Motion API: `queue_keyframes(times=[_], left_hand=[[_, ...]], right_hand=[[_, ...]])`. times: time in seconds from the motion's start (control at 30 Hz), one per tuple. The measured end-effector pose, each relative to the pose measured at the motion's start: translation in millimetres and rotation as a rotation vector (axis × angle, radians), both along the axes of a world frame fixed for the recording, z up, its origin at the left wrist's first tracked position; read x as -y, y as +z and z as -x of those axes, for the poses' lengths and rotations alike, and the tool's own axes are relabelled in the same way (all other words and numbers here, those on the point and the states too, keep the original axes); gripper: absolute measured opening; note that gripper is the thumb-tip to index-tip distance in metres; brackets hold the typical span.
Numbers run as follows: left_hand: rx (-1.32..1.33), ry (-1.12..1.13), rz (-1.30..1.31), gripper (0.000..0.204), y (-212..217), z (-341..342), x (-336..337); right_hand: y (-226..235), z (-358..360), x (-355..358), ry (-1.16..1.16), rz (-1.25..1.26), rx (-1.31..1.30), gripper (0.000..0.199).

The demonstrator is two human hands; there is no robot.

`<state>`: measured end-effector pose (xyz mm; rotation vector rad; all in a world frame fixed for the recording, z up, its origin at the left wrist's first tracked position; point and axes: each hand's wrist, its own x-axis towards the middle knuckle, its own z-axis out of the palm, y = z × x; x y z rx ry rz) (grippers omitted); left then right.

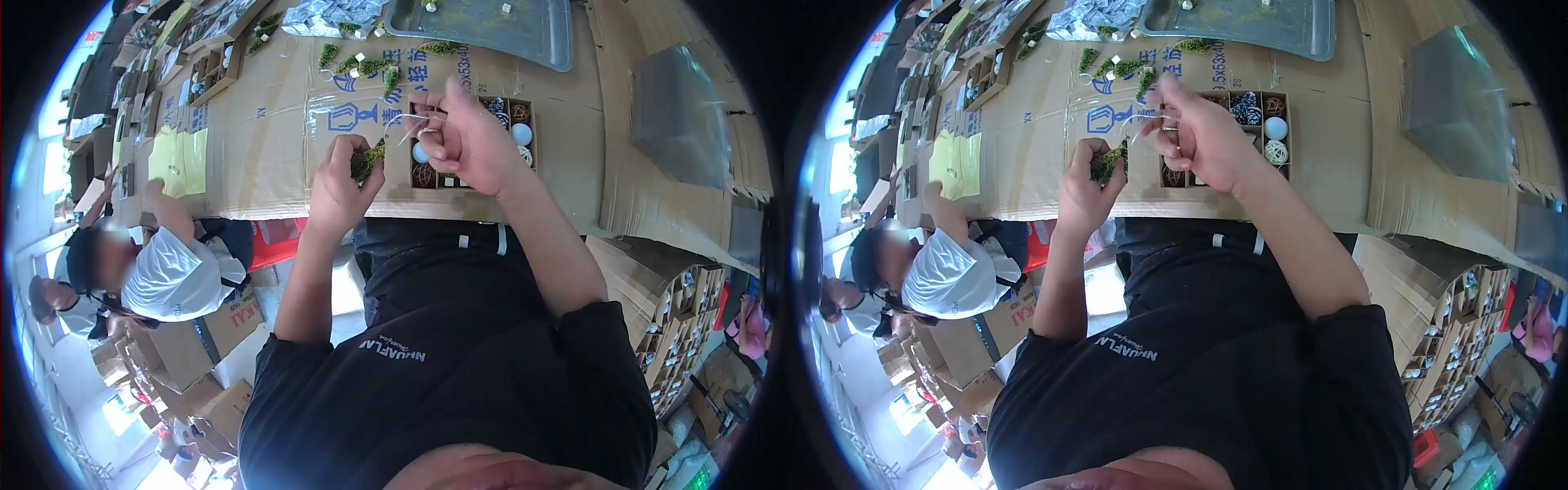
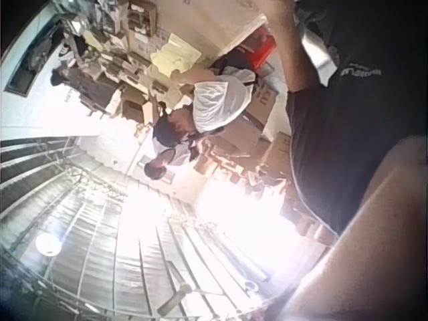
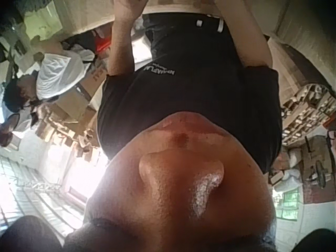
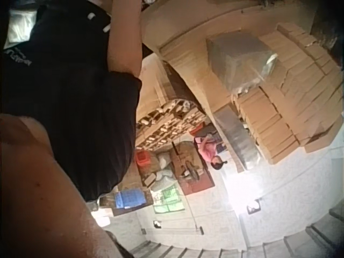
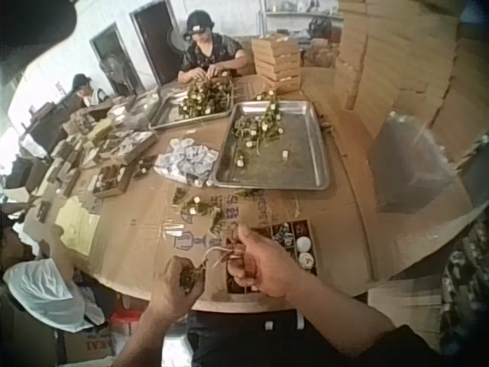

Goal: Arrange small decorative plants and ornaments into a compartmentalized display box.

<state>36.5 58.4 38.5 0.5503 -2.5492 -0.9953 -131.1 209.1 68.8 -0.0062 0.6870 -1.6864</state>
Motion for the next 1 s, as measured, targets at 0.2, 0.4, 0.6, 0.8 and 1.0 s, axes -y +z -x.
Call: queue_keyframes(times=[0.2,0.4,0.6,0.8,1.0], left_hand=[[-0.061,-0.09,0.177,0.031,-0.3,3.2,-5.8],[0.046,-0.294,0.11,0.065,4.4,6.8,-5.4],[-0.137,-0.429,-0.157,0.103,40.9,60.0,-25.4],[-0.187,-0.685,-0.752,0.007,18.6,93.9,-47.2],[-0.41,-0.413,-1.699,0.05,11.6,62.4,-63.2]], right_hand=[[10.2,24.5,-10.7,0.158,0.054,-0.297,0.032],[57.4,34.6,-13.9,0.205,0.006,-0.514,0.031],[96.2,37.0,-7.5,0.417,-0.014,-0.706,0.032],[129.1,56.5,-25.7,0.35,-0.175,-1.489,0.037],[66.4,-14.0,-65.1,-0.232,-0.141,-2.131,0.045]])
